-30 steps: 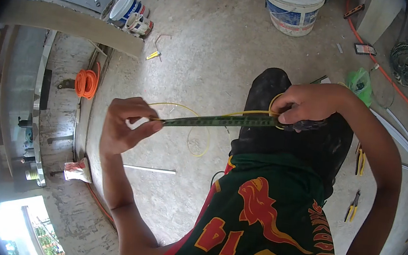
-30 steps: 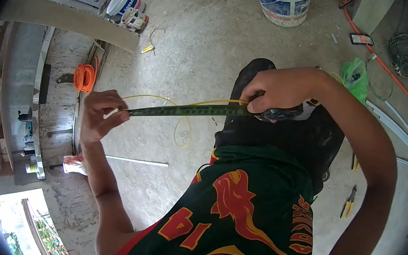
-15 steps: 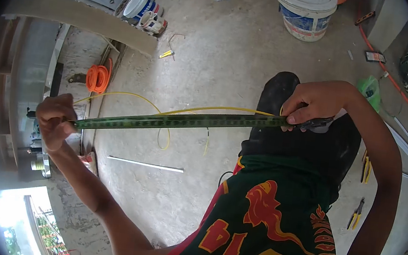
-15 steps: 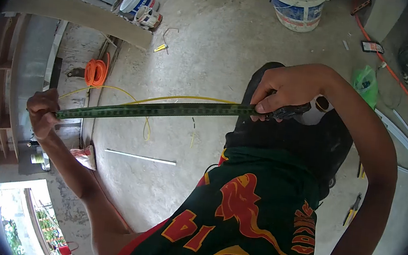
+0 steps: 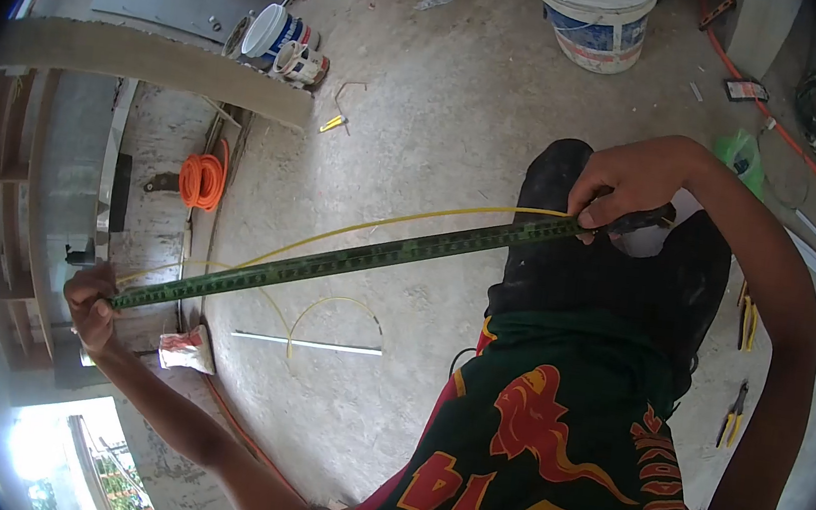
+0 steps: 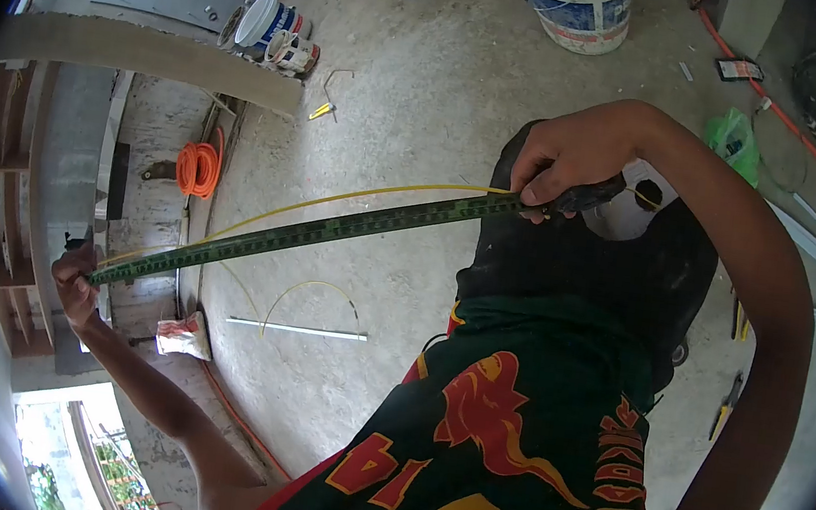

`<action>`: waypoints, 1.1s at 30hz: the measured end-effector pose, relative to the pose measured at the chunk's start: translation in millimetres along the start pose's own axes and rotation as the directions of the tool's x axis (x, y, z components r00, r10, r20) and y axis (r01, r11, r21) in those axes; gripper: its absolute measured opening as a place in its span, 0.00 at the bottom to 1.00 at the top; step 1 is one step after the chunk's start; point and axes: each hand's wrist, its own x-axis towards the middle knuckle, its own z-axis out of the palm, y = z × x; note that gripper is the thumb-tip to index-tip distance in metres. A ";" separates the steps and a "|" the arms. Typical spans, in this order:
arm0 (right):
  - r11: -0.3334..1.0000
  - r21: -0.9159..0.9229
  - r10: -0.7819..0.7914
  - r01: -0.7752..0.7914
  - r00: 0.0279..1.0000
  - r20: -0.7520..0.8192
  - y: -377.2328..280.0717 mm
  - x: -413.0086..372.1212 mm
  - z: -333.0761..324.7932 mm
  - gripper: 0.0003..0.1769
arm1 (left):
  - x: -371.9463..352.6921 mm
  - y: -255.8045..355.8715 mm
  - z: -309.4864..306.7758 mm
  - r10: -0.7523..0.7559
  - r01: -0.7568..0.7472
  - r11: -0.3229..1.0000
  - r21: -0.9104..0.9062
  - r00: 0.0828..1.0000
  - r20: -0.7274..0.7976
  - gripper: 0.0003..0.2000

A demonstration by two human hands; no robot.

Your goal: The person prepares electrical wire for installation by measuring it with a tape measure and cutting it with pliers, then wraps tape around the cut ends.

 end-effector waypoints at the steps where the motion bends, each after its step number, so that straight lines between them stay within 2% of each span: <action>1: 1.000 -0.002 0.016 -0.016 1.000 0.002 1.7 -1.0 0.4 0.15 | -1.5 1.2 -3.0 -0.014 0.014 1.000 0.001 1.000 0.003 0.25; 4: 0.999 0.009 0.033 -0.033 0.999 0.006 14.5 -1.7 1.6 0.16 | -10.1 0.8 -11.8 -0.060 0.060 0.998 -0.006 0.998 -0.034 0.26; 7: 0.999 0.031 -0.014 0.013 1.000 0.015 33.8 -0.3 2.6 0.16 | -23.5 -10.0 -25.1 -0.125 0.126 0.992 0.011 0.989 -0.083 0.26; 10: 0.997 -0.071 -0.031 0.033 0.999 0.028 35.8 -6.0 0.8 0.17 | -36.1 -24.8 -45.9 -0.234 0.232 0.970 0.071 0.972 0.019 0.27; 13: 1.000 -0.013 0.023 -0.022 0.999 0.029 46.3 -10.7 3.9 0.17 | -47.7 -35.5 -61.3 -0.320 0.318 0.947 0.048 0.946 0.041 0.28; 16: 0.999 -0.036 0.001 0.000 1.000 0.020 63.9 -15.6 4.2 0.16 | -67.1 -50.4 -74.9 -0.415 0.417 0.909 0.020 0.908 -0.051 0.27; 19: 0.999 -0.029 0.017 -0.017 1.000 -0.011 75.7 -22.9 5.3 0.16 | -71.7 -54.9 -84.7 -0.472 0.473 0.881 0.012 0.878 0.081 0.24; 22: 0.994 -0.100 0.030 -0.037 0.997 -0.076 81.3 -31.5 7.6 0.14 | -111.8 -89.2 -103.7 -0.451 0.463 0.878 0.122 0.885 -0.114 0.26; 25: 0.991 -0.119 0.042 -0.056 0.992 -0.119 87.9 -38.7 6.3 0.17 | -115.8 -89.5 -99.2 -0.583 0.583 0.742 0.331 0.805 -0.108 0.30; 29: 0.983 -0.148 0.077 -0.108 0.976 -0.203 91.5 -44.0 6.4 0.17 | -115.3 -93.4 -84.3 -0.579 0.589 0.756 0.286 0.805 -0.130 0.32; 33: 0.981 -0.143 0.086 -0.133 0.952 -0.295 99.2 -45.8 8.7 0.16 | -122.0 -104.3 -88.5 -0.590 0.585 0.727 0.360 0.800 -0.109 0.31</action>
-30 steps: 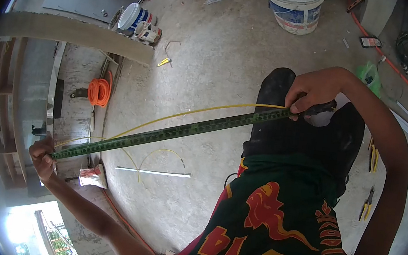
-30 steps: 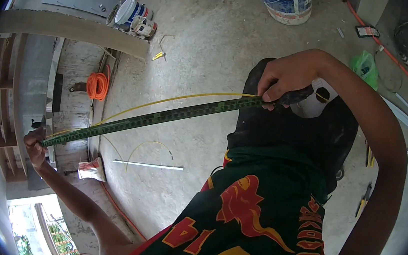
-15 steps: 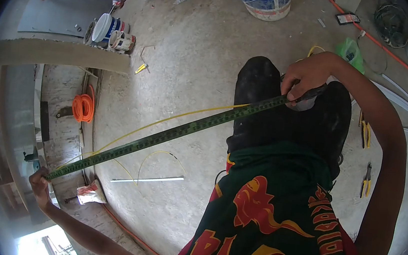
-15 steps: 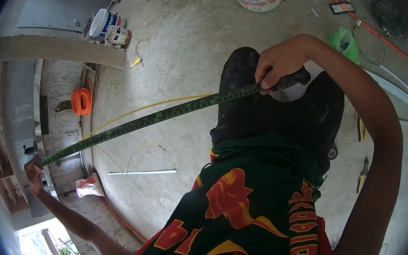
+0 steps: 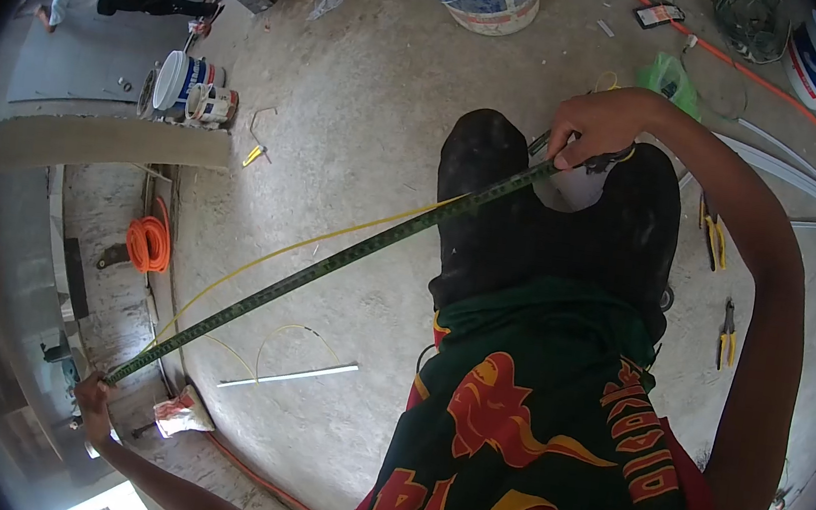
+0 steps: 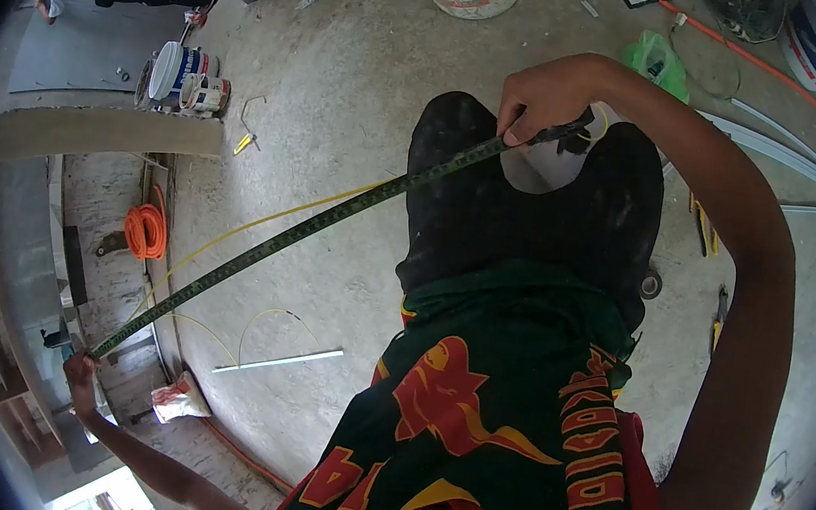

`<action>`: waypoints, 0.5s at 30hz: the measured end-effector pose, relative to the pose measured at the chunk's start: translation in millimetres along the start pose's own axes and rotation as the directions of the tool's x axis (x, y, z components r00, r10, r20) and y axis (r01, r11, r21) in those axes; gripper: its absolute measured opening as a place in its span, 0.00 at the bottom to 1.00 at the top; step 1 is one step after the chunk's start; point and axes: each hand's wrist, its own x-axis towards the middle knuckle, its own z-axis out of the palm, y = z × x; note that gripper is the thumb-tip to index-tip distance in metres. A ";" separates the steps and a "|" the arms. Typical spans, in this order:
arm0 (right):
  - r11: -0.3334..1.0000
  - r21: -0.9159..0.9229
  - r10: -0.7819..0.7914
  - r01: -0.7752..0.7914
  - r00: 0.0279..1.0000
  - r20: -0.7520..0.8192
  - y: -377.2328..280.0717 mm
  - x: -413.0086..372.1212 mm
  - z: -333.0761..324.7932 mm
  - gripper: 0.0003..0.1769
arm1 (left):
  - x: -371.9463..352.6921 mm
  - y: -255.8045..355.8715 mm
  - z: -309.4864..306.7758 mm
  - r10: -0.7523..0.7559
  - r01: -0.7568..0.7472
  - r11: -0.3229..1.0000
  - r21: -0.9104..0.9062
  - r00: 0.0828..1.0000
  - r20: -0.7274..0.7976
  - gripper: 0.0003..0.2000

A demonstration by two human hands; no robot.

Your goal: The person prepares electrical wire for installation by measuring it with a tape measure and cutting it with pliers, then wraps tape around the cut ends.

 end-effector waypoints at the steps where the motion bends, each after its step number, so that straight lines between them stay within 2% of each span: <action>1: 1.000 0.002 0.011 -0.011 1.000 -0.013 1.8 -0.7 0.7 0.16 | 0.1 -5.3 -0.4 0.003 -0.003 1.000 0.009 1.000 0.008 0.31; 5: 0.999 -0.010 0.044 -0.044 0.999 -0.009 -3.7 -5.2 -1.8 0.15 | -4.7 -6.7 9.6 -0.002 0.003 0.998 -0.063 1.000 0.021 0.29; 8: 0.998 -0.031 0.061 -0.061 0.998 0.017 5.4 -4.9 -4.6 0.14 | 5.0 -10.9 -1.4 -0.056 0.057 0.998 0.004 0.968 0.243 0.28; 11: 0.993 -0.080 0.092 -0.092 0.996 0.000 19.4 -5.8 -2.7 0.14 | -8.1 -21.8 10.4 -0.022 0.023 0.999 -0.039 0.999 0.025 0.26; 14: 0.992 -0.087 0.085 -0.087 0.996 -0.026 14.7 -9.4 1.3 0.13 | -6.0 0.6 21.9 -0.057 0.055 0.998 0.026 0.994 0.090 0.24; 15: 0.993 -0.090 0.075 -0.077 0.997 -0.024 19.5 -7.1 2.4 0.13 | -7.2 0.1 27.2 -0.056 0.059 0.997 -0.048 0.996 0.068 0.23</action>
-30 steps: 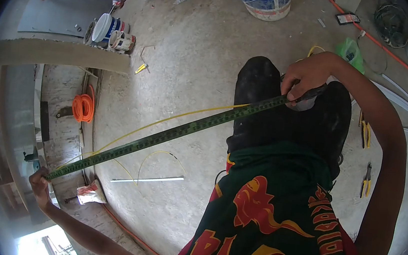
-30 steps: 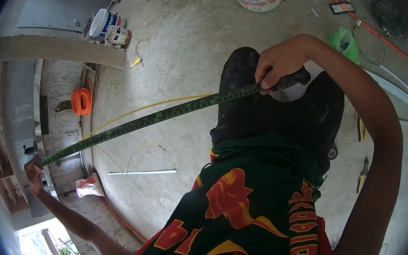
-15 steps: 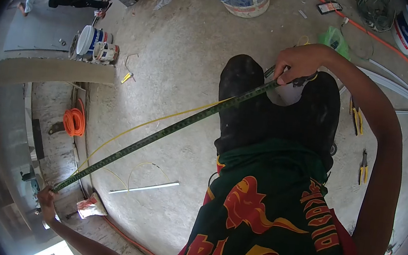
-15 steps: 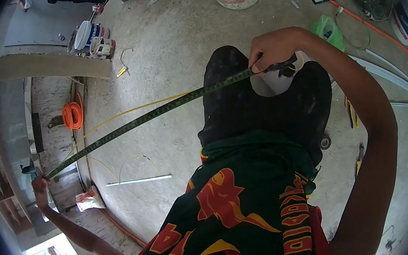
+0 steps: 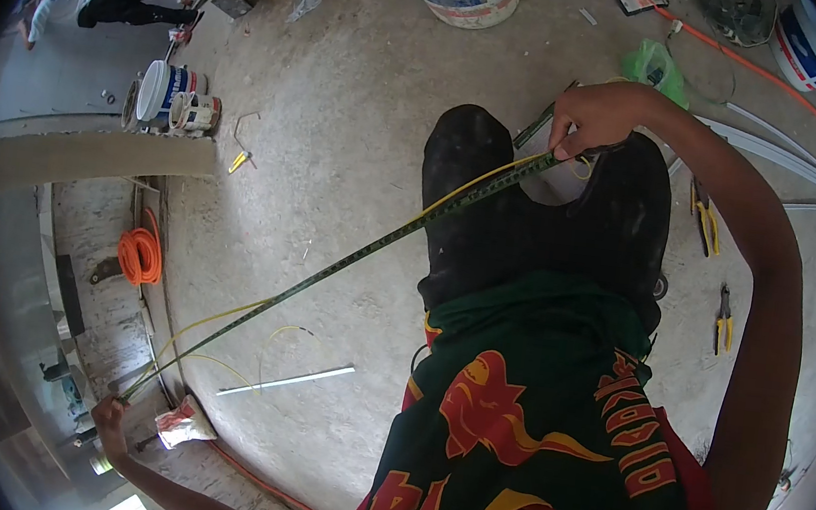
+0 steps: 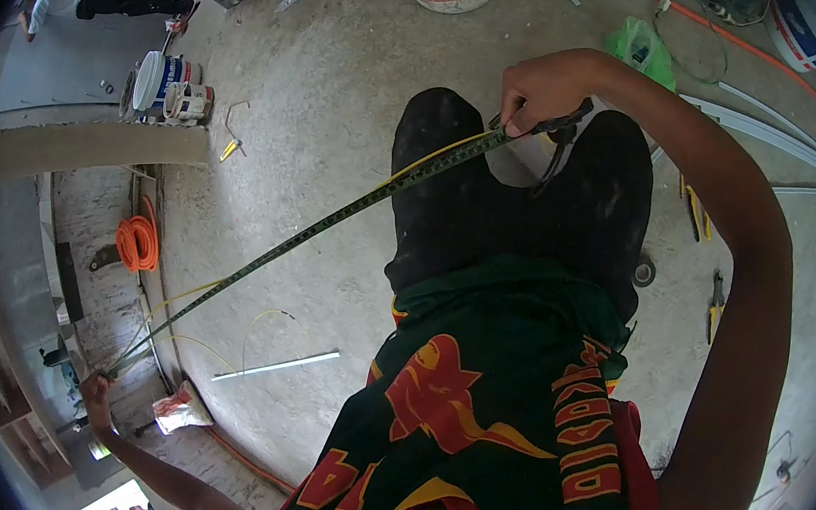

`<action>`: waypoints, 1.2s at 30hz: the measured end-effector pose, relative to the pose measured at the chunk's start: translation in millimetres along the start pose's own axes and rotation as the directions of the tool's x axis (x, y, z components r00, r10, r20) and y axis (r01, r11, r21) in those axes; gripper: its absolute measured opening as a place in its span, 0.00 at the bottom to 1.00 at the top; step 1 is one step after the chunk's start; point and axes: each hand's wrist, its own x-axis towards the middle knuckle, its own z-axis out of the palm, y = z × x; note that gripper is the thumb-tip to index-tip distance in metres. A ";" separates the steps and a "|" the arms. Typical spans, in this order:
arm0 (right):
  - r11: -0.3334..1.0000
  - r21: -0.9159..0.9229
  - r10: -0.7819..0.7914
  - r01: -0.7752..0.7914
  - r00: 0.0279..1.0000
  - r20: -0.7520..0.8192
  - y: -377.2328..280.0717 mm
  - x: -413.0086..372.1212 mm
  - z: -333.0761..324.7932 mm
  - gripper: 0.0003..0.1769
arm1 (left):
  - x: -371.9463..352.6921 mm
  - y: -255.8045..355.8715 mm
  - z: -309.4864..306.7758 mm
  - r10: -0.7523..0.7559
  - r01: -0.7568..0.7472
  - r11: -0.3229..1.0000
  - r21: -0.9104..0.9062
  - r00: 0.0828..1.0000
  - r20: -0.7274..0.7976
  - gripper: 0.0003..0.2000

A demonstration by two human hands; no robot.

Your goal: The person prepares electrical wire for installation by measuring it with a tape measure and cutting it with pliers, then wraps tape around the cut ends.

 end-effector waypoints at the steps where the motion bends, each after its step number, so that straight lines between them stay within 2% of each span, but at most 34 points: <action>1: 1.000 -0.003 -0.010 0.010 1.000 -0.001 2.8 0.5 1.4 0.13 | -0.4 -3.9 7.1 0.002 -0.003 0.997 -0.074 1.000 -0.021 0.22; 2: 1.000 0.011 -0.011 0.011 1.000 -0.027 2.8 -0.7 3.1 0.13 | 1.0 -6.1 12.0 0.001 -0.007 0.989 -0.147 0.999 -0.042 0.21; 5: 1.000 0.007 -0.024 0.025 0.996 -0.088 1.5 -1.3 4.3 0.13 | 10.6 -9.7 16.3 0.001 0.018 0.989 -0.144 0.991 0.135 0.20; 8: 0.994 -0.091 -0.061 0.053 0.994 -0.092 0.4 0.4 4.7 0.13 | 8.5 -27.8 40.1 0.087 -0.124 0.951 0.284 0.987 0.137 0.21; 10: 0.983 -0.172 -0.087 0.071 0.993 -0.084 0.5 2.7 7.3 0.13 | -0.9 -63.4 67.5 -0.014 -0.035 0.951 0.308 0.988 0.156 0.11; 11: 0.986 -0.153 -0.076 0.060 0.992 -0.097 -2.5 2.5 9.6 0.13 | 3.1 -79.6 73.6 0.045 -0.129 0.950 0.286 0.958 0.283 0.11; 12: 0.990 -0.135 -0.063 0.048 0.992 -0.110 -8.0 1.0 11.9 0.13 | 2.1 -75.5 88.8 0.059 -0.169 0.937 0.307 0.940 0.337 0.12; 13: 0.993 -0.116 -0.049 0.035 0.992 -0.118 -10.9 0.4 14.4 0.13 | -5.4 -48.1 110.9 -0.065 0.049 0.997 0.065 0.960 0.273 0.12; 15: 0.995 -0.096 -0.046 0.041 0.997 -0.056 -2.1 7.2 16.2 0.13 | -16.2 -15.1 129.4 -0.141 0.175 0.978 -0.118 0.957 0.255 0.08; 18: 1.000 0.009 -0.022 0.021 0.999 0.039 7.3 11.4 18.6 0.14 | -19.8 -15.3 126.3 -0.094 0.133 0.974 -0.181 0.973 0.212 0.09; 19: 0.998 0.055 -0.012 0.008 0.997 0.071 9.8 12.1 19.3 0.14 | -20.5 -37.2 115.3 -0.113 0.135 0.984 -0.119 0.978 0.175 0.13; 22: 0.995 0.099 -0.010 -0.015 0.969 0.247 24.2 15.3 24.2 0.14 | -22.8 -61.0 84.4 -0.122 0.128 0.991 -0.041 0.986 0.116 0.14; 25: 0.978 0.202 -0.020 -0.047 0.949 0.314 29.0 16.1 36.8 0.14 | -20.7 -68.1 56.3 -0.105 0.105 0.994 -0.002 0.990 0.091 0.15; 28: 0.970 0.231 -0.005 -0.073 0.948 0.319 32.1 15.5 41.1 0.15 | -17.4 -68.3 37.4 -0.080 0.078 0.997 0.022 0.992 0.101 0.16; 31: 0.984 0.175 -0.024 -0.029 0.956 0.292 27.4 8.5 36.5 0.15 | -13.6 -68.5 31.5 -0.051 0.046 0.998 0.043 0.990 0.130 0.17; 35: 0.988 0.152 -0.026 -0.009 0.972 0.233 28.3 4.2 39.4 0.14 | -19.1 -80.7 47.7 -0.132 0.123 0.985 0.118 0.989 0.067 0.16; 36: 0.992 0.126 -0.020 -0.007 0.978 0.206 24.2 1.8 39.1 0.14 | -12.5 -79.7 45.0 -0.155 0.134 0.985 0.108 0.963 0.222 0.18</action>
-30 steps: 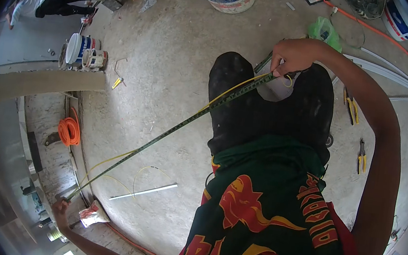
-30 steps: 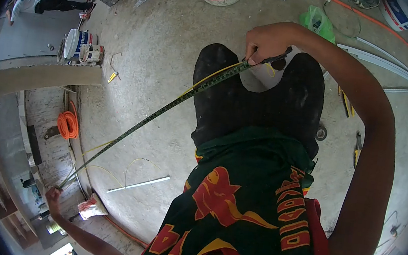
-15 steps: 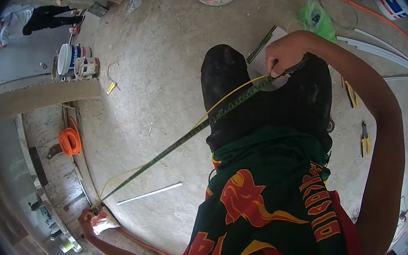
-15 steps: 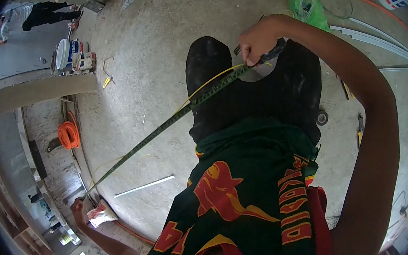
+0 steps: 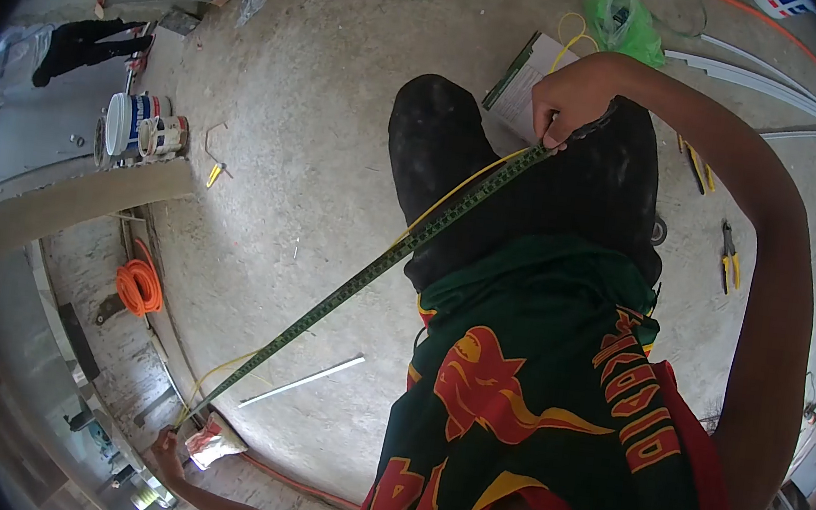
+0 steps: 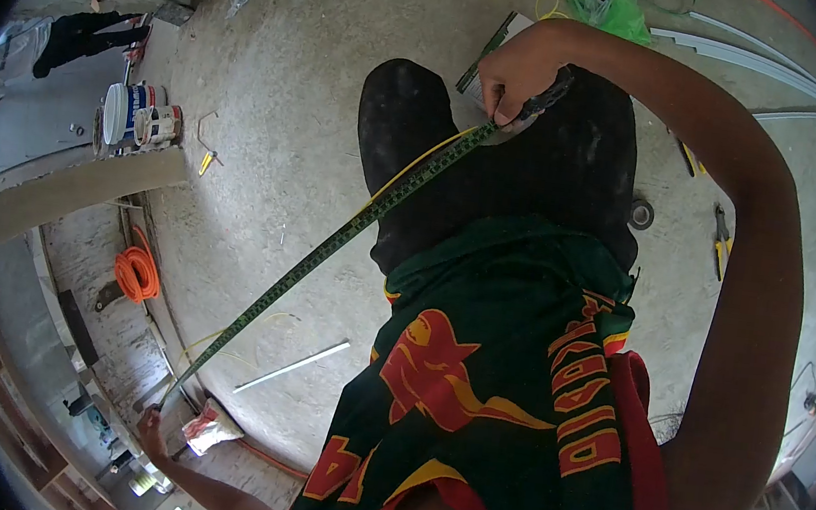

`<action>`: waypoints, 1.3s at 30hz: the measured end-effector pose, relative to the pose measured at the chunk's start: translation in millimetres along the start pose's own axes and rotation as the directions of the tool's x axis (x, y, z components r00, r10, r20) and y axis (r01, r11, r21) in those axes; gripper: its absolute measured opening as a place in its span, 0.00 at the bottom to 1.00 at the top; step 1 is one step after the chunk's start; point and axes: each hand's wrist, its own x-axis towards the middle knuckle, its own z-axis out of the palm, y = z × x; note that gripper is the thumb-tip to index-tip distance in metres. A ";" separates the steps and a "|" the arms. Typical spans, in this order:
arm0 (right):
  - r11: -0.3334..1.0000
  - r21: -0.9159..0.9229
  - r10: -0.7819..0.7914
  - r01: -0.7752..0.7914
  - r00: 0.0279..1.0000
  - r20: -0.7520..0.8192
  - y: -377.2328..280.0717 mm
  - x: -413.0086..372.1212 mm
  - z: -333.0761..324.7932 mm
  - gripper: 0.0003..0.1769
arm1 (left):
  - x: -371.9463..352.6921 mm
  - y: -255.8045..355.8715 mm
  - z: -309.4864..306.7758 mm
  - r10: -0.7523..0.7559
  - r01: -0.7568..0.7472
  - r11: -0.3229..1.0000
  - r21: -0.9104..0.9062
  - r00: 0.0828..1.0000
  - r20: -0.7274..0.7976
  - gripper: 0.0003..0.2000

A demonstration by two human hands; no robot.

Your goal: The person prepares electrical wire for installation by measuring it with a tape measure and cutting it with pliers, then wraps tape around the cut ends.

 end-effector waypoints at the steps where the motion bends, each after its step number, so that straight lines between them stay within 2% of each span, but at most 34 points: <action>1: 1.000 -0.025 0.003 -0.003 1.000 -0.028 -3.0 -1.4 1.0 0.14 | 1.9 -0.1 2.2 -0.004 0.004 1.000 -0.001 1.000 0.017 0.18; 7: 0.996 -0.066 0.055 -0.057 0.998 -0.023 8.9 -3.7 2.2 0.12 | -3.3 2.5 46.6 -0.084 0.085 0.996 -0.015 0.995 0.046 0.20; 10: 0.999 0.027 0.047 -0.047 0.999 -0.018 23.4 -0.6 10.0 0.12 | -5.4 1.3 59.4 -0.128 0.130 0.991 -0.016 0.990 0.062 0.21; 16: 0.977 -0.204 0.030 -0.068 0.983 -0.182 1.6 -7.2 12.2 0.12 | -8.2 0.4 91.1 -0.212 0.210 0.977 0.032 0.971 0.113 0.24; 19: 0.969 -0.220 0.045 -0.111 0.957 -0.287 -8.8 -11.4 17.0 0.12 | -9.5 5.2 119.9 -0.270 0.261 0.963 0.074 0.945 0.185 0.25; 22: 0.924 -0.358 -0.024 -0.137 0.912 -0.411 -16.4 -16.8 25.7 0.09 | -6.6 14.9 154.4 -0.341 0.307 0.938 0.160 0.899 0.275 0.27; 25: 0.860 -0.465 -0.020 -0.210 0.897 -0.442 -13.8 -16.6 33.7 0.09 | 14.2 19.6 188.7 -0.437 0.310 0.875 0.371 0.834 0.336 0.28; 26: 0.855 -0.470 -0.030 -0.222 0.882 -0.471 -13.3 -16.5 36.6 0.08 | 32.1 12.2 199.4 -0.442 0.268 0.844 0.464 0.838 0.319 0.29; 27: 0.849 -0.476 -0.043 -0.229 0.868 -0.494 -13.2 -15.3 40.6 0.08 | 70.7 -56.8 213.5 -0.246 0.147 0.852 0.503 0.960 0.135 0.33; 28: 0.841 -0.487 -0.060 -0.235 0.855 -0.515 -15.0 -14.6 42.7 0.08 | 88.2 -29.5 220.2 0.021 -0.005 0.788 0.616 1.000 -0.019 0.31; 29: 0.831 -0.498 -0.053 -0.248 0.856 -0.515 -20.4 -14.8 43.7 0.08 | 102.3 14.5 227.3 0.279 -0.106 0.801 0.589 0.937 -0.210 0.26; 31: 0.806 -0.525 -0.047 -0.273 0.855 -0.517 -32.7 -15.0 43.1 0.07 | 119.1 180.0 231.6 0.492 -0.420 0.868 0.265 0.799 -0.346 0.16; 32: 0.812 -0.522 -0.070 -0.261 0.844 -0.531 -33.9 -12.1 45.1 0.06 | 124.5 247.9 246.8 0.468 -0.481 0.874 0.067 0.797 -0.381 0.13; 33: 0.818 -0.517 -0.091 -0.253 0.831 -0.549 -32.7 -8.6 48.6 0.06 | 121.9 311.2 265.4 0.442 -0.500 0.850 -0.166 0.848 -0.292 0.12; 34: 0.822 -0.511 -0.108 -0.250 0.813 -0.572 -32.9 -8.3 49.4 0.05 | 124.9 357.3 290.7 0.639 -0.664 0.691 -0.286 0.746 -0.190 0.13; 35: 0.807 -0.527 -0.094 -0.267 0.823 -0.560 -37.6 -8.1 50.7 0.04 | 109.1 417.5 310.9 0.591 -0.522 0.719 -0.459 0.807 0.010 0.13; 36: 0.787 -0.545 -0.078 -0.289 0.830 -0.553 -42.7 -8.4 48.9 0.03 | 99.7 465.4 330.1 0.747 -0.604 0.601 -0.523 0.657 0.100 0.13; 37: 0.767 -0.559 -0.057 -0.316 0.833 -0.550 -47.0 -10.0 47.2 0.03 | 94.4 501.9 352.9 0.816 -0.597 0.502 -0.626 0.567 0.113 0.11; 38: 0.763 -0.558 -0.066 -0.328 0.819 -0.571 -52.1 -10.9 48.4 0.03 | 89.3 531.4 373.2 0.807 -0.584 0.532 -0.613 0.569 0.158 0.11; 39: 0.758 -0.556 -0.071 -0.341 0.804 -0.590 -56.8 -12.5 49.8 0.03 | 89.2 556.9 385.9 0.815 -0.554 0.549 -0.625 0.520 0.255 0.12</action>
